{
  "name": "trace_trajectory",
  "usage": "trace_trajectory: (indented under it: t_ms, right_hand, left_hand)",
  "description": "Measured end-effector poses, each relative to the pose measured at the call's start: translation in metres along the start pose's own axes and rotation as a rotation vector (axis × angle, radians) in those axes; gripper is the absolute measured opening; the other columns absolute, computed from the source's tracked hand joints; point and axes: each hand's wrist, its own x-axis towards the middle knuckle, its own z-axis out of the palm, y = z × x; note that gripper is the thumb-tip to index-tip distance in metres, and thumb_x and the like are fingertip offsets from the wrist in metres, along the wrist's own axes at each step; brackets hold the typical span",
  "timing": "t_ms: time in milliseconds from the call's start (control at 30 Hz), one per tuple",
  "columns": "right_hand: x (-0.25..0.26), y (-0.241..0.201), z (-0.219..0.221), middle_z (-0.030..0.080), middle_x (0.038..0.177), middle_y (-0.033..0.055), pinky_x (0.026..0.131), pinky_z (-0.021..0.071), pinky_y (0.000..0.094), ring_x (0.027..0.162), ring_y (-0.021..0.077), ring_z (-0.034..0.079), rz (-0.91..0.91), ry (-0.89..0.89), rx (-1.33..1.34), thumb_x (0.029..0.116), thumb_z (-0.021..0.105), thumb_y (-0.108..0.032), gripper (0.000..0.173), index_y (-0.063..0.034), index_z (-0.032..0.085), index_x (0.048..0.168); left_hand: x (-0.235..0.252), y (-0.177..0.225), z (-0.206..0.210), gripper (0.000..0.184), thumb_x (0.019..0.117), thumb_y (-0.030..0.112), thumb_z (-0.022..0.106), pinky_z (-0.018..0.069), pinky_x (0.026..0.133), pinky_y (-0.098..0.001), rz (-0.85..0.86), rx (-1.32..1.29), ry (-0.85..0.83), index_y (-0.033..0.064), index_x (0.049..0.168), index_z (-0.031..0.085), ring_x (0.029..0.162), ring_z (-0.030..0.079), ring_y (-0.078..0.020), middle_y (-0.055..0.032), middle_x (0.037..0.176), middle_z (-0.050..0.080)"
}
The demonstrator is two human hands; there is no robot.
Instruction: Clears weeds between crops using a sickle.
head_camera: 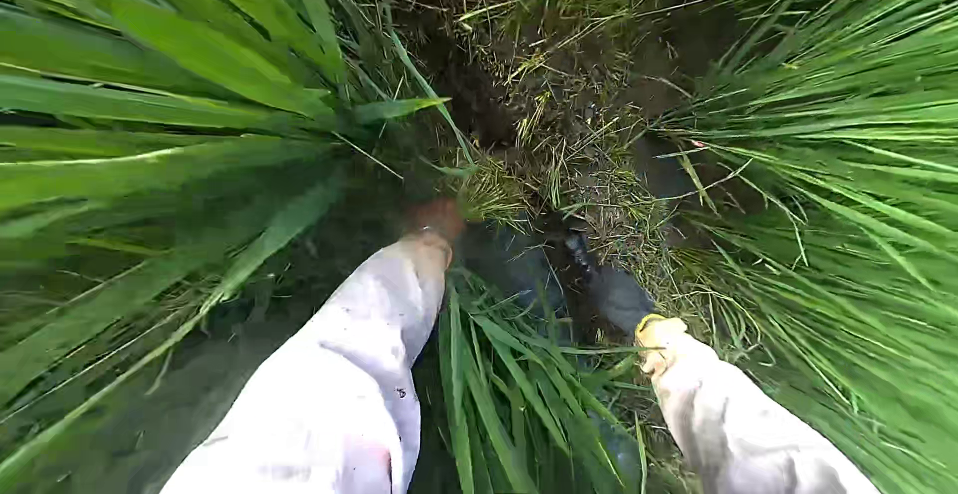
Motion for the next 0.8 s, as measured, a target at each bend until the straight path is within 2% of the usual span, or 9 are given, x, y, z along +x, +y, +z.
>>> trace_trajectory:
  t_ms: [100,200,233,300,400,467,533,700,800]
  right_hand:
    - [-0.039,-0.040,-0.035,0.071,0.103,0.0138,0.084,0.0558,0.0580,0.095,0.0308,0.069,-0.020,0.088,0.222,0.0977,0.063,-0.045,0.044,-0.0113,0.063,0.126]
    - [-0.054,-0.101,-0.070,0.066,0.085,0.0119,0.054,0.0521,0.0529,0.067,0.0297,0.063,-0.191,0.275,0.545,0.0888,0.075,-0.044,0.049,-0.0181,0.058,0.126]
    - [-0.054,-0.108,-0.068,0.065,0.084,0.0102,0.050,0.0520,0.0500,0.063,0.0280,0.063,-0.221,0.315,0.597,0.0888,0.075,-0.047,0.052,-0.0214,0.056,0.130]
    - [-0.033,-0.081,-0.038,0.068,0.097,0.0137,0.061,0.0571,0.0549,0.077,0.0317,0.068,-0.173,0.278,0.476,0.0947,0.070,-0.046,0.054,-0.0189,0.053,0.138]
    - [-0.008,0.050,0.047,0.070,0.119,0.0196,0.095,0.0519,0.0654,0.111,0.0386,0.068,0.107,-0.045,0.057,0.0996,0.057,-0.048,0.050,-0.0113,0.062,0.133]
    - [-0.018,0.083,0.072,0.070,0.121,0.0185,0.096,0.0521,0.0647,0.114,0.0376,0.067,0.201,-0.127,0.011,0.0996,0.056,-0.047,0.049,-0.0129,0.062,0.134]
    - [-0.059,0.082,0.081,0.069,0.121,0.0182,0.095,0.0526,0.0648,0.112,0.0377,0.067,0.240,-0.107,0.111,0.1008,0.056,-0.048,0.052,-0.0149,0.057,0.141]
    - [-0.060,-0.050,-0.005,0.070,0.102,0.0132,0.079,0.0563,0.0580,0.091,0.0306,0.069,0.029,0.164,0.492,0.0915,0.071,-0.046,0.052,-0.0149,0.059,0.132]
    - [-0.023,-0.133,-0.051,0.071,0.106,0.0136,0.078,0.0576,0.0580,0.091,0.0313,0.070,-0.145,0.270,0.583,0.0939,0.070,-0.045,0.058,-0.0200,0.051,0.143]
  left_hand:
    - [-0.005,-0.004,0.043,0.038,0.0916,0.028,0.072,0.0511,0.090,-0.0710,0.013,-0.022,-0.002,-0.0003,0.117,0.070,0.111,0.065,-0.0504,-0.0295,0.117,0.069]
    - [-0.012,-0.009,0.047,0.031,0.0893,0.021,0.074,0.0532,0.087,-0.0702,-0.013,0.016,-0.026,0.0000,0.112,0.071,0.107,0.066,-0.0495,-0.0285,0.112,0.070]
    - [-0.017,-0.008,0.045,0.030,0.0885,0.020,0.074,0.0536,0.086,-0.0701,-0.011,0.037,-0.033,-0.0009,0.110,0.071,0.106,0.067,-0.0497,-0.0287,0.110,0.070]
    - [-0.021,-0.005,0.033,0.033,0.0897,0.021,0.073,0.0521,0.088,-0.0699,-0.026,0.044,-0.050,-0.0028,0.113,0.070,0.109,0.065,-0.0499,-0.0292,0.115,0.069]
    - [-0.025,-0.018,0.028,0.029,0.0886,0.023,0.074,0.0524,0.085,-0.0697,0.004,0.123,-0.059,0.0003,0.107,0.072,0.106,0.067,-0.0468,-0.0250,0.111,0.071]
    - [-0.009,-0.055,0.029,0.030,0.0848,0.030,0.076,0.0540,0.081,-0.0685,0.042,0.223,0.017,0.0060,0.104,0.074,0.099,0.069,-0.0433,-0.0211,0.104,0.073]
    - [-0.022,-0.075,0.030,0.033,0.0866,0.029,0.076,0.0533,0.085,-0.0698,0.019,0.257,-0.058,0.0040,0.109,0.073,0.104,0.068,-0.0457,-0.0237,0.108,0.072]
    - [-0.040,-0.059,0.029,0.033,0.0878,0.024,0.075,0.0518,0.086,-0.0713,-0.066,0.196,-0.104,0.0011,0.112,0.071,0.108,0.066,-0.0498,-0.0271,0.112,0.070]
    - [-0.034,-0.055,0.036,0.035,0.0864,0.028,0.076,0.0511,0.085,-0.0723,-0.066,0.215,-0.098,0.0024,0.110,0.072,0.106,0.066,-0.0504,-0.0271,0.109,0.071]
